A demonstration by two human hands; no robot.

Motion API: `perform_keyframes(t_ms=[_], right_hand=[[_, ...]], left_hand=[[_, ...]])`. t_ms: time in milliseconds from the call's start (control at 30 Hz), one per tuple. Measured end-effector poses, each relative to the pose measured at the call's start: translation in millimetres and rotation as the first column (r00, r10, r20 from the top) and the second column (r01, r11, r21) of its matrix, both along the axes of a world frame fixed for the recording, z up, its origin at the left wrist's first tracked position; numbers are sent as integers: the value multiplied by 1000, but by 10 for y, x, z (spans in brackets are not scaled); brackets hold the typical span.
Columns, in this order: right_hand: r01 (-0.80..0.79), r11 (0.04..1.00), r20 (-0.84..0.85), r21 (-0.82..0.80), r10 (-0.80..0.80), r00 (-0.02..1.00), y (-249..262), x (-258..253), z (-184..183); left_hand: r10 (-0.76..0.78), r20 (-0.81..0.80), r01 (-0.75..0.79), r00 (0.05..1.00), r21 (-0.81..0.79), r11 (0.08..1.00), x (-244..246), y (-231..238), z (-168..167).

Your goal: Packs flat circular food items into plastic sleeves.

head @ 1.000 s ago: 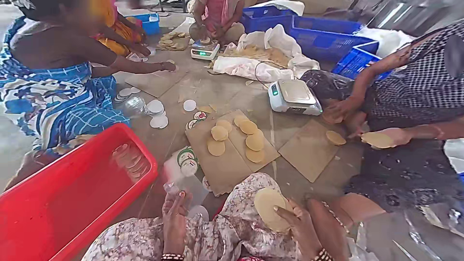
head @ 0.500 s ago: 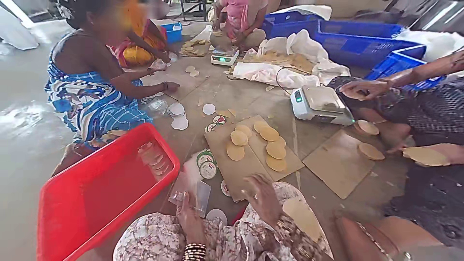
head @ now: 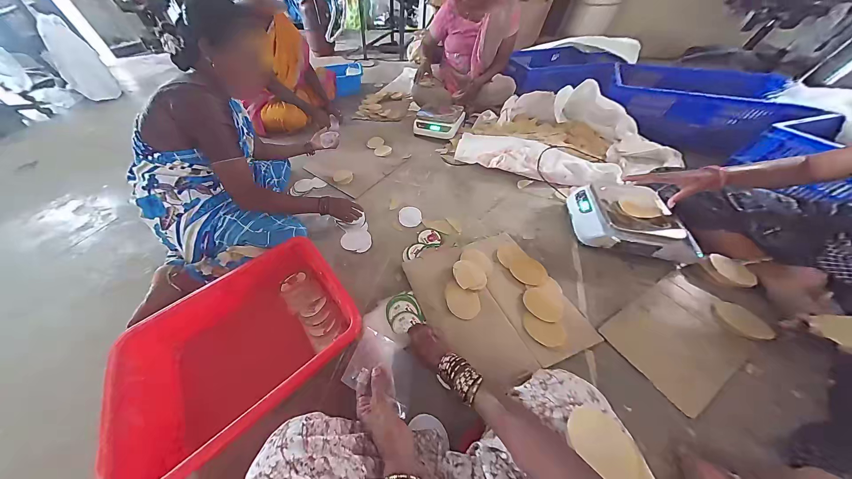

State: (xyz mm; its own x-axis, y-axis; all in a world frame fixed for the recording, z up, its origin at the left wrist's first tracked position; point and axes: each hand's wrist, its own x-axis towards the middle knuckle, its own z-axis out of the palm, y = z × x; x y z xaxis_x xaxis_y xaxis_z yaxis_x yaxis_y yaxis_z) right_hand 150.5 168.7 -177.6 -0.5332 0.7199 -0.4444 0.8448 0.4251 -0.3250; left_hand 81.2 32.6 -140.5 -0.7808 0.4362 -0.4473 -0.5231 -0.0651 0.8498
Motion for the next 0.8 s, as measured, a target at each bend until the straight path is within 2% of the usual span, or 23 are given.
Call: perform_keyframes(t_ms=[67, 133, 233, 300, 400, 500, 567, 633, 667, 700, 767, 800], right_hand=[[147, 989, -51, -29, -149, 988, 33, 40, 146], [282, 958, -200, -44, -285, 938, 56, 163, 249], [482, 875, -480, -44, -441, 758, -13, 392, 392], [553, 811, -549, -193, -556, 624, -70, 552, 556], [565, 705, -649, -428, -675, 351, -246, 753, 793], [459, 652, -702, -604, -707, 80, -537, 957, 1102], [422, 624, -702, -658, -711, -44, -720, 1140, 1264], [447, 612, -721, -652, -683, -116, -888, 1369, 1396], [493, 627, -762, -603, -635, -124, -972, 1498, 1444], [575, 648, -825, -499, -558, -87, -1057, 1632, 1482], [754, 642, -943, -142, -320, 95, -1225, 1926, 1484], [792, 605, -952, 79, -189, 240, -1304, 2101, 1447]], left_hand=[[0, 0, 0, 1000, 22, 1000, 11, 15, -17], [9, 2, -9, 1000, 33, 999, 15, 23, -45], [-3, 14, 3, 1000, 36, 999, 13, 21, -51], [-35, 9, 34, 999, 37, 999, 20, 34, -69], [-39, 12, 38, 999, 33, 999, 33, 50, -36], [-33, 1, 33, 999, 41, 999, 30, 32, -37], [-63, -8, 63, 998, 54, 997, 44, -7, -56], [-105, -14, 106, 994, 62, 992, 69, -33, -20], [-129, -22, 130, 991, 57, 990, 78, -41, -13], [-160, -32, 161, 987, 46, 986, 87, -53, -8], [-221, -65, 222, 973, 7, 975, 112, -91, 4], [-232, -89, 232, 969, -10, 973, 130, -101, -3]])
